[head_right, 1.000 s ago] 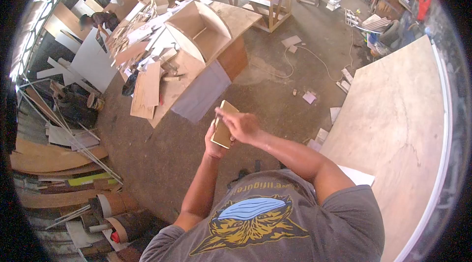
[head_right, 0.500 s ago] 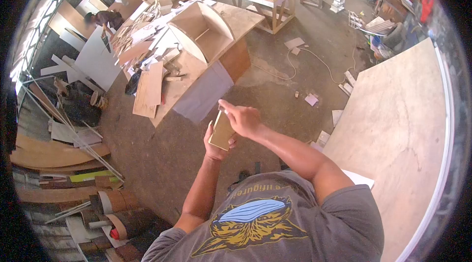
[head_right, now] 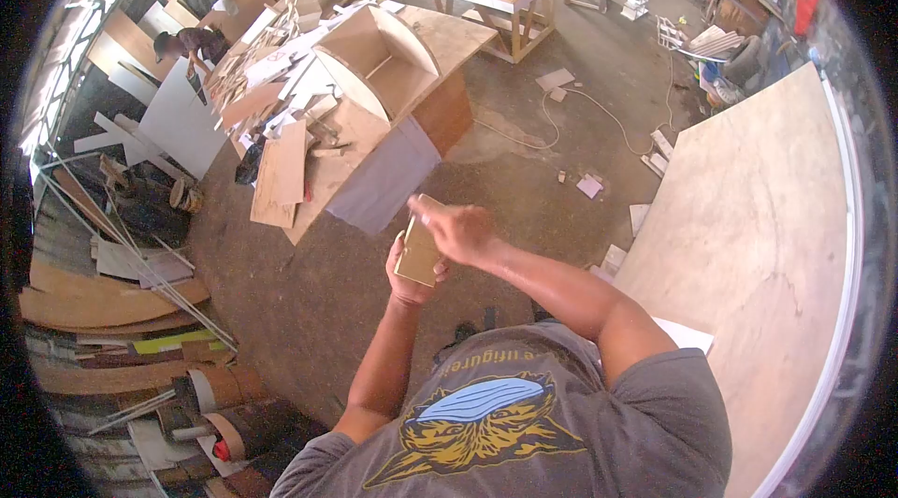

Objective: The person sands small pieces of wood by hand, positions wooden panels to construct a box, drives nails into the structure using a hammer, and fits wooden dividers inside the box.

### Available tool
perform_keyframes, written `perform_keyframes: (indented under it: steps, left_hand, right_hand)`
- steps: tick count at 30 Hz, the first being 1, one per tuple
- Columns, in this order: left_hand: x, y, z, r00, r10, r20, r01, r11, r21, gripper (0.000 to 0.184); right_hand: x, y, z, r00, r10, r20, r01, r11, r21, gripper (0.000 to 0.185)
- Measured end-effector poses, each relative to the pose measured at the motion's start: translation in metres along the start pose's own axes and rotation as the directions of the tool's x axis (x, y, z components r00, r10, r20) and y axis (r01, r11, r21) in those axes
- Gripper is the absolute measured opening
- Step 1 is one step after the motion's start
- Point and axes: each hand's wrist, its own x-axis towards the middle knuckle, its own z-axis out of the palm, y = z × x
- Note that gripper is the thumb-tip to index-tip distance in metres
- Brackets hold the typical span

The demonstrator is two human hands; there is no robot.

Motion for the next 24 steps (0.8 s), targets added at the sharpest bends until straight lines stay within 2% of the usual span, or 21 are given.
perform_keyframes:
  steps: [1, 3, 4, 7, 8, 10, 13, 15, 16, 18, 19, 20, 21, 23, 24]
  left_hand:
    - [0.001, 0.0, 0.001, 1.0, 0.009, -0.027, -0.009, 1.0, -0.01, 0.062]
    - [0.003, 0.004, 0.001, 0.997, -0.039, 0.069, 0.038, 0.999, 0.017, 0.063]
    - [0.003, 0.006, 0.002, 0.992, -0.061, 0.115, 0.058, 0.998, 0.03, 0.063]
    - [0.0, 0.006, 0.01, 0.998, -0.057, 0.004, 0.057, 0.998, -0.028, 0.066]
    - [0.0, 0.005, 0.009, 0.999, -0.051, -0.013, 0.051, 0.998, -0.023, 0.067]
    - [0.004, 0.006, 0.007, 0.998, -0.046, -0.04, 0.045, 0.999, -0.013, 0.069]
    - [0.007, 0.005, 0.009, 0.994, -0.088, 0.072, 0.091, 0.995, -0.036, 0.07]
    - [0.005, 0.005, 0.012, 0.997, -0.081, -0.011, 0.08, 0.995, -0.056, 0.072]
    - [0.005, 0.005, 0.015, 0.996, -0.076, -0.05, 0.072, 0.995, -0.075, 0.072]
    - [0.006, 0.007, 0.023, 0.987, -0.078, -0.142, 0.063, 0.992, -0.108, 0.075]
    - [0.007, 0.008, 0.02, 0.993, -0.082, -0.088, 0.076, 0.995, -0.07, 0.076]
    - [0.008, 0.009, 0.015, 0.996, -0.085, -0.035, 0.084, 0.996, -0.032, 0.076]
    - [0.007, 0.01, 0.014, 0.996, -0.088, 0.017, 0.088, 0.996, 0.006, 0.076]
    - [0.01, 0.01, 0.015, 0.996, -0.069, -0.062, 0.068, 0.998, -0.016, 0.076]
    - [0.012, 0.01, 0.017, 0.993, -0.064, -0.099, 0.062, 0.998, -0.026, 0.076]
  right_hand:
    - [-0.004, -0.002, 0.0, 0.998, -0.041, 0.044, 0.041, 0.999, -0.014, 0.044]
    - [-0.009, -0.002, -0.003, 0.984, -0.115, 0.136, 0.122, 0.992, -0.04, 0.044]
    - [-0.004, 0.001, -0.006, 0.993, -0.015, 0.119, 0.014, 1.0, 0.008, 0.042]
    - [-0.001, -0.003, -0.006, 0.996, 0.036, 0.081, -0.037, 0.999, 0.012, 0.042]
    - [-0.007, -0.008, -0.009, 0.973, -0.036, 0.228, 0.05, 0.997, -0.057, 0.042]
    - [-0.006, -0.002, -0.007, 0.975, -0.031, 0.219, 0.042, 0.998, -0.046, 0.042]
    - [-0.006, 0.006, 0.0, 0.987, 0.02, 0.162, -0.015, 0.999, -0.035, 0.042]
    - [-0.007, 0.006, 0.004, 0.992, 0.075, 0.104, -0.073, 0.997, -0.02, 0.043]
    - [-0.012, 0.001, -0.001, 0.977, 0.01, 0.214, 0.01, 0.996, -0.091, 0.043]
    - [-0.008, 0.008, -0.002, 0.989, 0.016, 0.144, -0.007, 0.998, -0.067, 0.043]
    - [-0.005, 0.012, -0.001, 0.993, 0.018, 0.113, -0.012, 0.999, -0.053, 0.044]
    - [-0.002, 0.017, 0.0, 0.993, 0.104, 0.051, -0.101, 0.994, -0.051, 0.044]
    - [-0.003, 0.012, -0.001, 0.992, 0.072, 0.108, -0.067, 0.996, -0.05, 0.044]
    - [-0.006, 0.0, -0.004, 0.978, 0.008, 0.209, 0.001, 0.999, -0.043, 0.044]
    - [-0.009, -0.004, 0.0, 0.983, -0.124, 0.132, 0.129, 0.991, -0.03, 0.044]
